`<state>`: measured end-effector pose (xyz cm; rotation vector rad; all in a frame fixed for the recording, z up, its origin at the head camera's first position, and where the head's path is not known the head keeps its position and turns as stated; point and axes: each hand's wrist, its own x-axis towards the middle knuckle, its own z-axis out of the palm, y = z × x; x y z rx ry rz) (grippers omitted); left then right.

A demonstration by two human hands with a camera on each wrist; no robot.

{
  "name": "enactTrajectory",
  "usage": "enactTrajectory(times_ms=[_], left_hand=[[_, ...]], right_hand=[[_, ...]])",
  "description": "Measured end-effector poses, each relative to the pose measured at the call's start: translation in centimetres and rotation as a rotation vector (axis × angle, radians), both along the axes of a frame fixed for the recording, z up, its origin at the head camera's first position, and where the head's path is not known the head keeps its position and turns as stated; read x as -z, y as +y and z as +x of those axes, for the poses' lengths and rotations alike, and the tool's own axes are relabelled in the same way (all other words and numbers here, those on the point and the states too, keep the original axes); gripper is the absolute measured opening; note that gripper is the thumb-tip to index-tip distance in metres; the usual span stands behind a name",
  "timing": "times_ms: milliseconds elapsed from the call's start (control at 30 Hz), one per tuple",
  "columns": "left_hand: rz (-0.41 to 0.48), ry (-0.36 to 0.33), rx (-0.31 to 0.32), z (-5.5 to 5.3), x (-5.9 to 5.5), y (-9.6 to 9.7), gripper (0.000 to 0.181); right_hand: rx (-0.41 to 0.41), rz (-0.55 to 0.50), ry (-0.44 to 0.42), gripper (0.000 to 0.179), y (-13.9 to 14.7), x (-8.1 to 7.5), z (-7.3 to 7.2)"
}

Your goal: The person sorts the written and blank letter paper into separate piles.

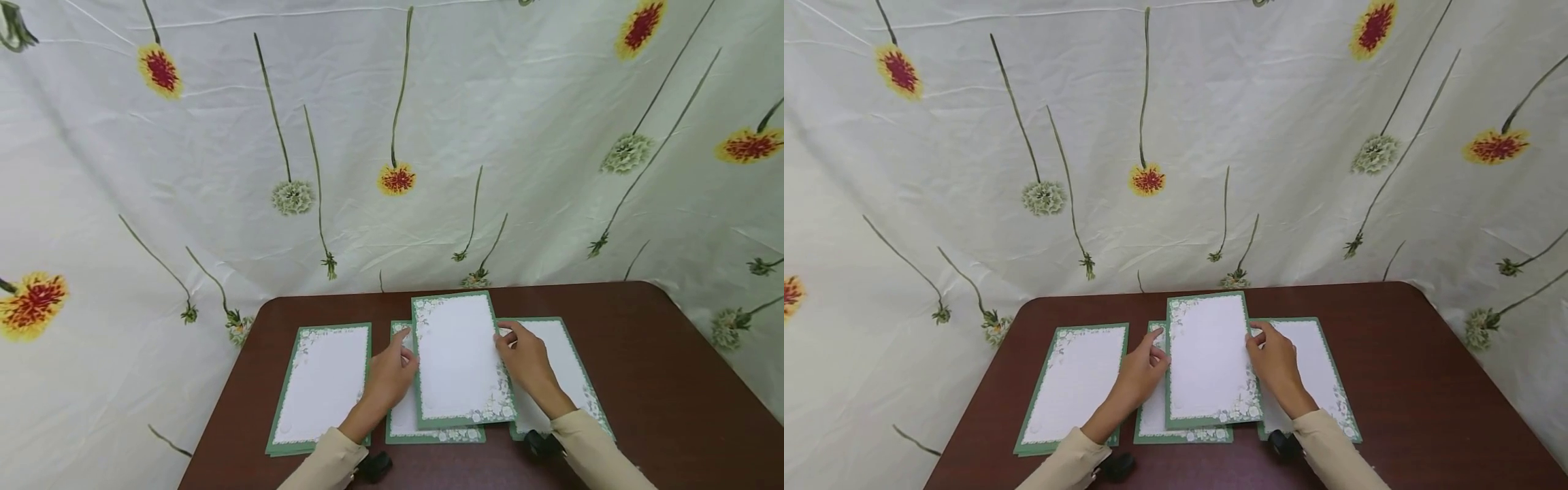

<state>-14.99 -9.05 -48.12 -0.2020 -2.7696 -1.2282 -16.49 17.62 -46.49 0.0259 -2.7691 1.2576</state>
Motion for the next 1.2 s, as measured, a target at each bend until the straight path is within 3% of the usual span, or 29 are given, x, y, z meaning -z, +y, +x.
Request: enactTrajectory(times_ms=[233,500,733,1200], left_hand=[[-0.071,0.077,0.111,0.0,-0.3,2.6,0.048],[-0.158,0.039,0.264,0.5,-0.9,5.8,0.055],[-0.248,0.016,0.376,1.0,-0.9,8.5,0.056],[-0.418,-0.006,0.418,1.1,-0.8,12.1,0.056]], right_hand=[[0.012,0.051,-0.003,0.041,3.1,-0.9,0.4],[0.011,0.126,0.022,0.041,6.7,-1.4,1.3],[0.016,0.172,0.035,0.043,9.9,-0.7,1.9],[0.063,0.202,-0.071,0.047,13.3,0.8,2.2]])
